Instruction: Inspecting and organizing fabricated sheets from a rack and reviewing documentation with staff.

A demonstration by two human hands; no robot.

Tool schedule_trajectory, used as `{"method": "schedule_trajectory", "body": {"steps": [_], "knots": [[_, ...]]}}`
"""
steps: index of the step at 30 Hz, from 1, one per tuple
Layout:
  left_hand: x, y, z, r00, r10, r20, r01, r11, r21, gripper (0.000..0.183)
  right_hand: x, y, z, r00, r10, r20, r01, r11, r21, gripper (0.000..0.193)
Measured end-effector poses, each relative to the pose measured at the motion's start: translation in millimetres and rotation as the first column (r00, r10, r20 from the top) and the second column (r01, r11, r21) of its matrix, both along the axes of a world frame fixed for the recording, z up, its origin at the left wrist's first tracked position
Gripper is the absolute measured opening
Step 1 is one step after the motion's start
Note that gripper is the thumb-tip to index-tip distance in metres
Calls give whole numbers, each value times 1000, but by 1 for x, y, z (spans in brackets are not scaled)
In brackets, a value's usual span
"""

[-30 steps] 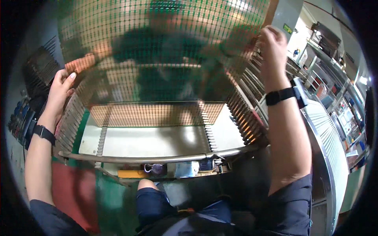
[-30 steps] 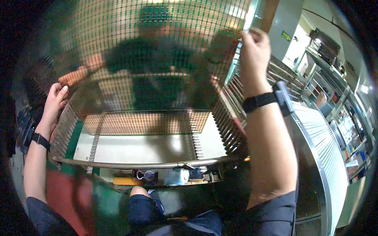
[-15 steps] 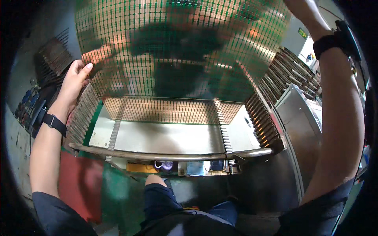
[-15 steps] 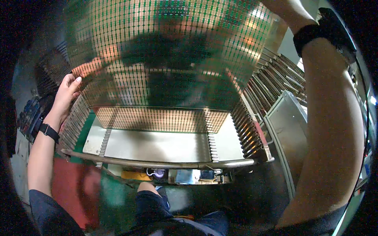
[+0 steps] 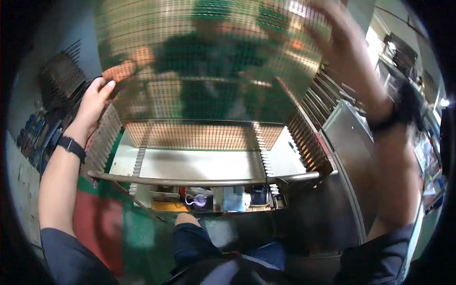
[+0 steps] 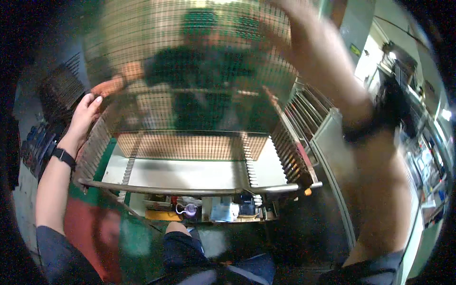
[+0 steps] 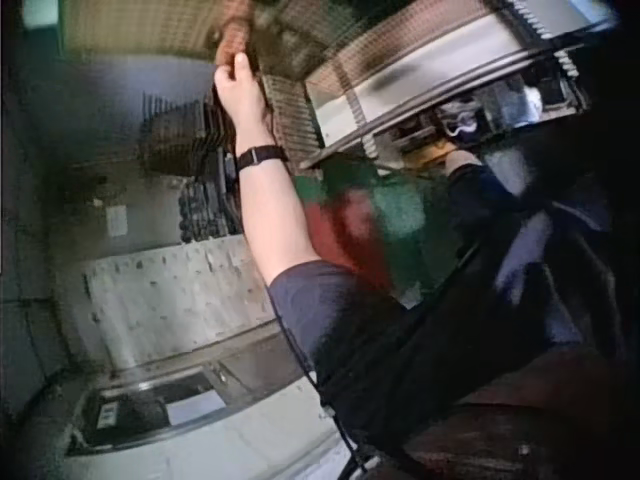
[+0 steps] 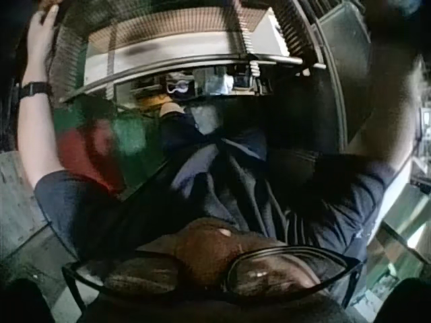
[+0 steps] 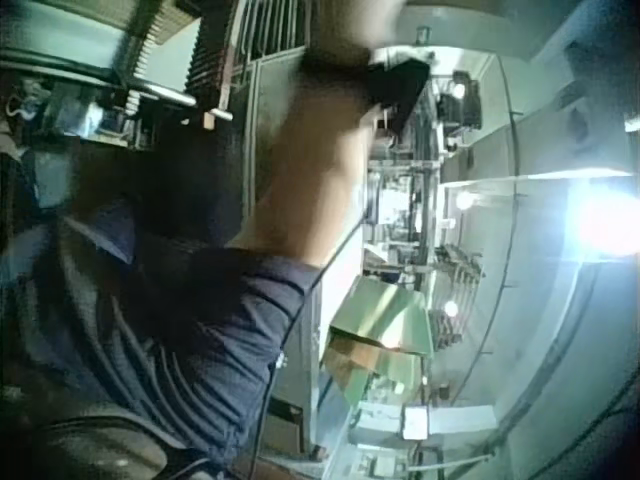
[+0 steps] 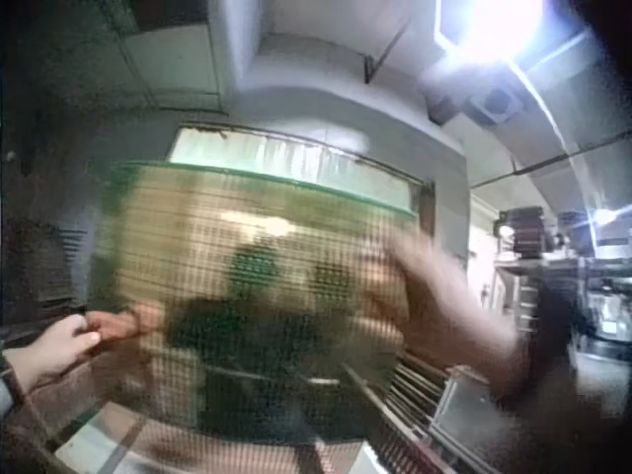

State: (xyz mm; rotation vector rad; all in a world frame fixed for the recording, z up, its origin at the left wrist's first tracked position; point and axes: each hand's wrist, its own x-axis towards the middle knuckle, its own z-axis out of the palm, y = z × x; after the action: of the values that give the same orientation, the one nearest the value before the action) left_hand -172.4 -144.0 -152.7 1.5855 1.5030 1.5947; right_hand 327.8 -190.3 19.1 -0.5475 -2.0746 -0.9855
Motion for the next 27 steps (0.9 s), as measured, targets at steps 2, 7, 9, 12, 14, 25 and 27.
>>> {"method": "schedule_trajectory", "body": {"steps": [2, 7, 9, 12, 14, 25, 27], "knots": [[-9, -4, -3, 991, 65, -120, -67, 998, -14, 30, -7, -54, -69, 958, 44, 283, 145, 777, -612, 32], [0, 12, 16, 980, 31, -198, -59, 989, -138, 22, -10, -125, -121, 861, 57, 505, 350, 653, -671, 23], [-6, 13, 11, 984, 16, -176, -43, 988, -150, 21, -15, -128, -116, 861, 45, 507, 344, 684, -643, 22], [-8, 12, 5, 997, -9, -70, 0, 992, -126, 20, -21, -129, -105, 777, -21, 629, 459, 702, -544, 20], [-4, 10, 6, 996, 12, -85, -19, 996, -89, 20, -18, -126, -104, 753, 42, 656, 471, 663, -582, 18], [-3, 7, 4, 980, 43, -192, -57, 996, -67, 18, -7, -124, -96, 782, 50, 621, 370, 765, -527, 16], [-7, 12, 0, 988, 29, -150, -34, 999, -27, 21, 13, -127, -99, 901, -77, 427, 339, 738, -583, 26]]}}
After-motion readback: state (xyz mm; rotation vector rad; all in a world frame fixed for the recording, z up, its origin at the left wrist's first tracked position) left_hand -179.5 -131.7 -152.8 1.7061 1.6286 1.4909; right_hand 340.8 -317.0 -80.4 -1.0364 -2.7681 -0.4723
